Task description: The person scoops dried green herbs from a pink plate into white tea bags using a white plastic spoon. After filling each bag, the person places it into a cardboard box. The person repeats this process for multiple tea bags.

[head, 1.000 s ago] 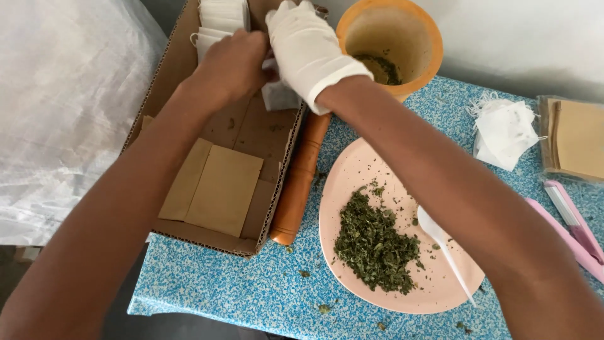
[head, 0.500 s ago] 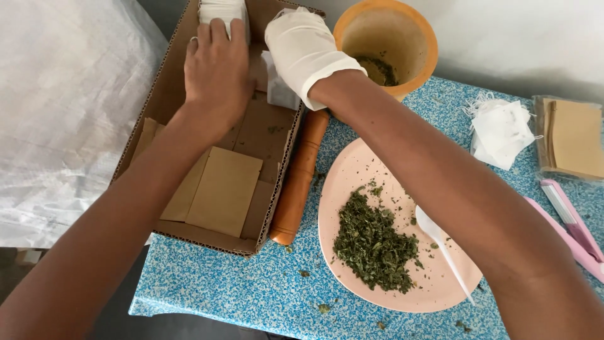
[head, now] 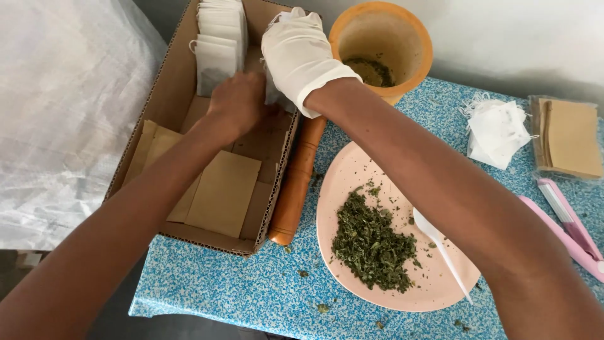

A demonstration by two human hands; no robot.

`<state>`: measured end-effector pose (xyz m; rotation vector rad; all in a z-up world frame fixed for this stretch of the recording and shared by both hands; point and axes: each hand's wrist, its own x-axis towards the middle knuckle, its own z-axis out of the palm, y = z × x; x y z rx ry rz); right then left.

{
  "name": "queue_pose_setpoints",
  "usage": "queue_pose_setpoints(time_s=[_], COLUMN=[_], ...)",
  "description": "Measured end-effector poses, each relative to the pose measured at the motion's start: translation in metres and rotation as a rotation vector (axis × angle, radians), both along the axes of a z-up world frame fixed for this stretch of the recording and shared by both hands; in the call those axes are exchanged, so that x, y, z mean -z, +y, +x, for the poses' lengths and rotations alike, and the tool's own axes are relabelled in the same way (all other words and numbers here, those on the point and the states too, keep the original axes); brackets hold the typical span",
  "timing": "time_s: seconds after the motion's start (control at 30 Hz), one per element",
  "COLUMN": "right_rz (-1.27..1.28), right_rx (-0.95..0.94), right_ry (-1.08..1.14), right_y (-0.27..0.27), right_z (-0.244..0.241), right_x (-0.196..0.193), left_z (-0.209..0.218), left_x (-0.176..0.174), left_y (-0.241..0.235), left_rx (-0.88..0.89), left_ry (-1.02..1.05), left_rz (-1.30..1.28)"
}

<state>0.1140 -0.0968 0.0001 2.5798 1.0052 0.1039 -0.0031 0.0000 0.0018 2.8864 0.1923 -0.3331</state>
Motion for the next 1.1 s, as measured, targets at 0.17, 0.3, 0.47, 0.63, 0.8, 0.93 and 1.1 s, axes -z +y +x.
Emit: queue_pose_setpoints(time_s=[0.17,0.3,0.47,0.63,0.8,0.93,1.1], right_rz=[-0.003,0.026,0.077,0.098,0.087,0.194,0.497], right_rx=[-0.042,-0.125,-0.07,-0.156,-0.163,-0.168,-0.156], right_ry=[-0.342,-0.761,-0.355,-0.572,-0.545,-0.329,-0.016], right_y=[-0.008,-0.014,-0.02,-0.053,-0.082,-0.11,-0.152], right_z=[-0.015,-0.036,-0.046,-0.069,-0.078,-0.106,-0.161], right_x=[-0.005,-0.019,-0.034,-0.06,-0.081,-0.1,-0.127], left_z=[-0.015,0.006,0.007,-0.006,-0.019,-0.036,-0.069], left_x=[-0.044,0.005,0.001,-0.014,-0.024,-0.043,-0.059], left_y=[-0.006,0.01,0.002,-0.007,-0.012,-0.021,-0.035], left_rx=[0.009,-0.084,-0.04,-0.13,-0.133,-0.144,-0.012], left_ry=[-0.136,-0.024,-0.094,-0.072,-0.065,-0.096,-0.408], left_rz=[-0.258,-0.313,-0.355,-0.384,-0.362,-0.325,-0.046])
